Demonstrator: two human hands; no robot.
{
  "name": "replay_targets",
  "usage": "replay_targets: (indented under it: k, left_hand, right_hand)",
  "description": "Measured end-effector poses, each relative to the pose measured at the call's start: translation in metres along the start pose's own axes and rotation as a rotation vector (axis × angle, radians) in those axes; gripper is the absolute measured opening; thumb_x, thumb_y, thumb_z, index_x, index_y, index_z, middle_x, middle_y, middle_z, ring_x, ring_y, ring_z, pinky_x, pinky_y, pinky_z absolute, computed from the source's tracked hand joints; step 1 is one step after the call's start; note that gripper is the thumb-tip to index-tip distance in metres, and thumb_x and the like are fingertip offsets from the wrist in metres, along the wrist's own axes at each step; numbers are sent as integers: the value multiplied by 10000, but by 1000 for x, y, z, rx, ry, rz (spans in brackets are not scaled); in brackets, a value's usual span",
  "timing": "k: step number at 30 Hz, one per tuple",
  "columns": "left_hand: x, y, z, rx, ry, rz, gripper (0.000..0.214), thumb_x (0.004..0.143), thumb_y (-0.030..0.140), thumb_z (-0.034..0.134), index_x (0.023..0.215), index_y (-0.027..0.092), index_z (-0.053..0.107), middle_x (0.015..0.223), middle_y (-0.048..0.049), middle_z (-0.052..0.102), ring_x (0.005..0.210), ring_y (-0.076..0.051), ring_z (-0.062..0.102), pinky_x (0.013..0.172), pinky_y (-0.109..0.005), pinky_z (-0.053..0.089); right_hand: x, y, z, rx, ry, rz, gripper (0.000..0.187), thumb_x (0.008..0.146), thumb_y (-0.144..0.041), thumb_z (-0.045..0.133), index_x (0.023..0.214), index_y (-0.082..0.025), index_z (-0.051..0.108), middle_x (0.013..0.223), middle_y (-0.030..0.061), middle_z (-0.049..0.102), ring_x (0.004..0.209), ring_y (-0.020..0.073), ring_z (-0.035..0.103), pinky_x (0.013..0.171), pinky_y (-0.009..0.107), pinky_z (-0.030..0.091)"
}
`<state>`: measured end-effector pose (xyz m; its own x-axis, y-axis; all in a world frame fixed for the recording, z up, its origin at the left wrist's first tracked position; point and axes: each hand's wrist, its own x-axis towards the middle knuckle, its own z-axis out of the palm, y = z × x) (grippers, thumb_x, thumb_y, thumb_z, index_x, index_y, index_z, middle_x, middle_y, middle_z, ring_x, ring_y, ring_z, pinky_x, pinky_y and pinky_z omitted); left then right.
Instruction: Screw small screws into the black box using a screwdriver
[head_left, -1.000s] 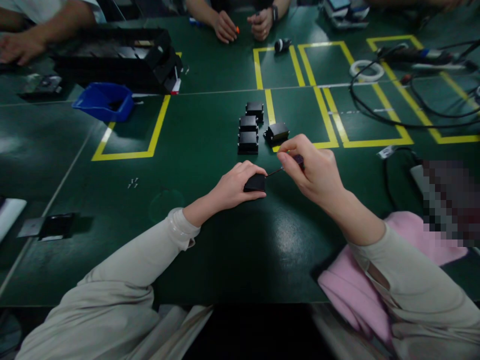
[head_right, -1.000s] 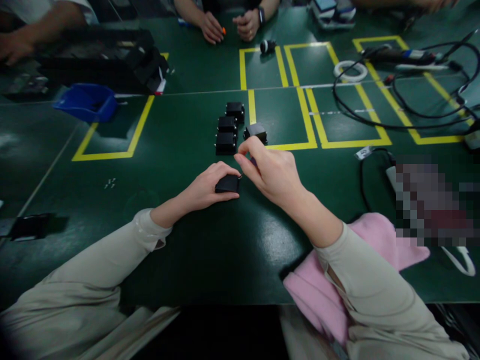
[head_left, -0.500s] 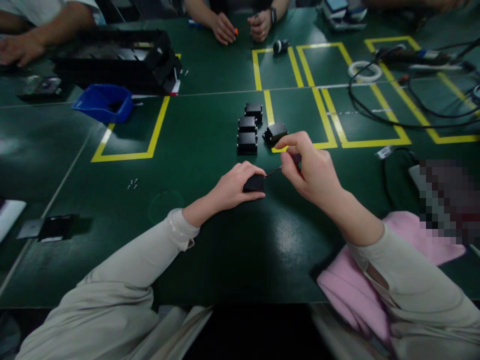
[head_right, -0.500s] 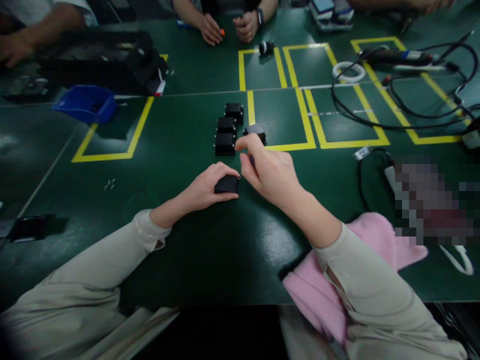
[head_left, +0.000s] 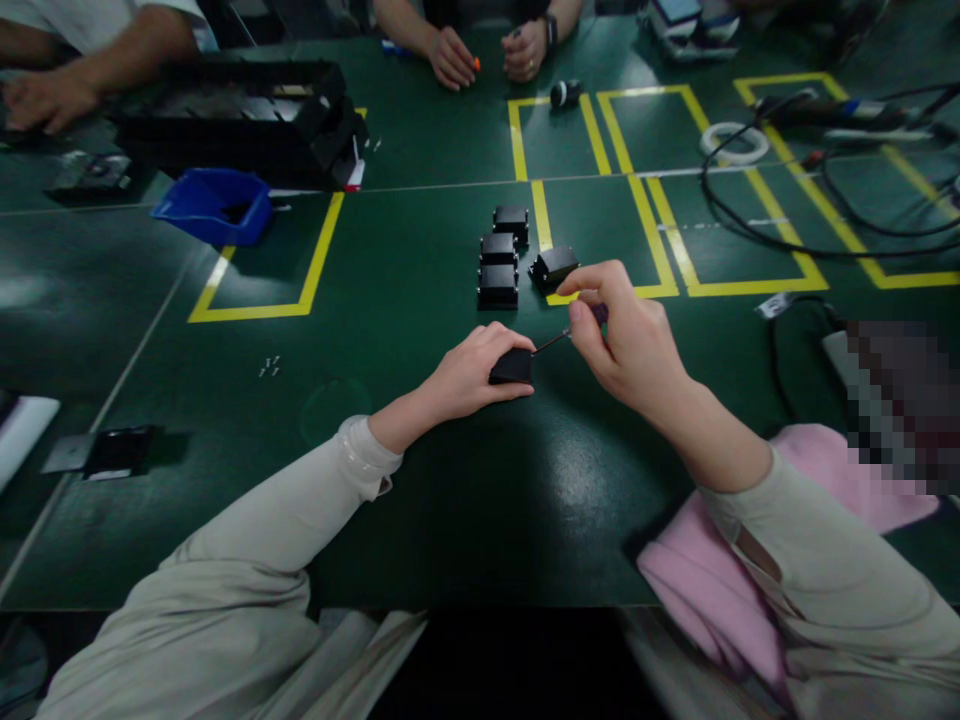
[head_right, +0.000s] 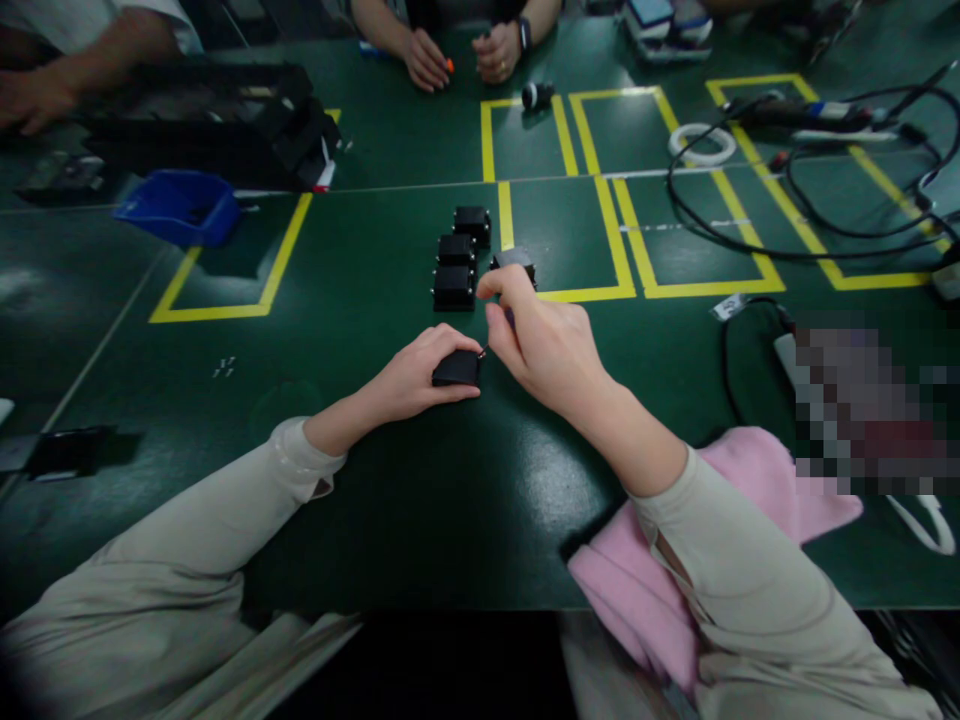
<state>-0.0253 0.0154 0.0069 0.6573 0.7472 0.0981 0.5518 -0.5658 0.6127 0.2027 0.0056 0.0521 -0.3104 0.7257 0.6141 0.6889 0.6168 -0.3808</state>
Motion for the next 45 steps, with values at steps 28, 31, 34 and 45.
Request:
replay_targets:
  k: [28,31,34,45]
  left_hand:
    - [0,1,0,0,-6,-2,444,928,502,703,1252,223,584,1241,-84,621,1170,-275,573,1020,-414,455]
    - [0,0,0,2,-4,-6,447,923,513,701,1247,225,587,1241,-87,622,1161,-278,575,1014,-415,457]
    - [0,0,0,4,-8,-5,451,923,515,700,1250,225,587,1243,-88,622,1164,-279,574,1018,-416,454]
    - [1,1,-1,6,-16,-5,443,931,523,688,1247,231,584,1244,-78,625,1181,-275,570,1042,-419,447]
  right_hand:
    - [0,1,1,11,27,-22,221,1001,-294,454,1092,-194,629,747,6,671,599,133,632,557,258,440]
    - [0,1,1,-5,15,-13,238,1020,-359,463,1013,-196,636,746,9,666,609,135,636,567,260,440]
    - [0,1,0,-11,16,-14,244,1019,-378,480,972,-194,633,729,4,660,594,132,631,559,257,425]
    - [0,1,0,5,-12,8,284,1037,-412,452,1002,-205,643,720,1,659,610,134,636,577,254,439]
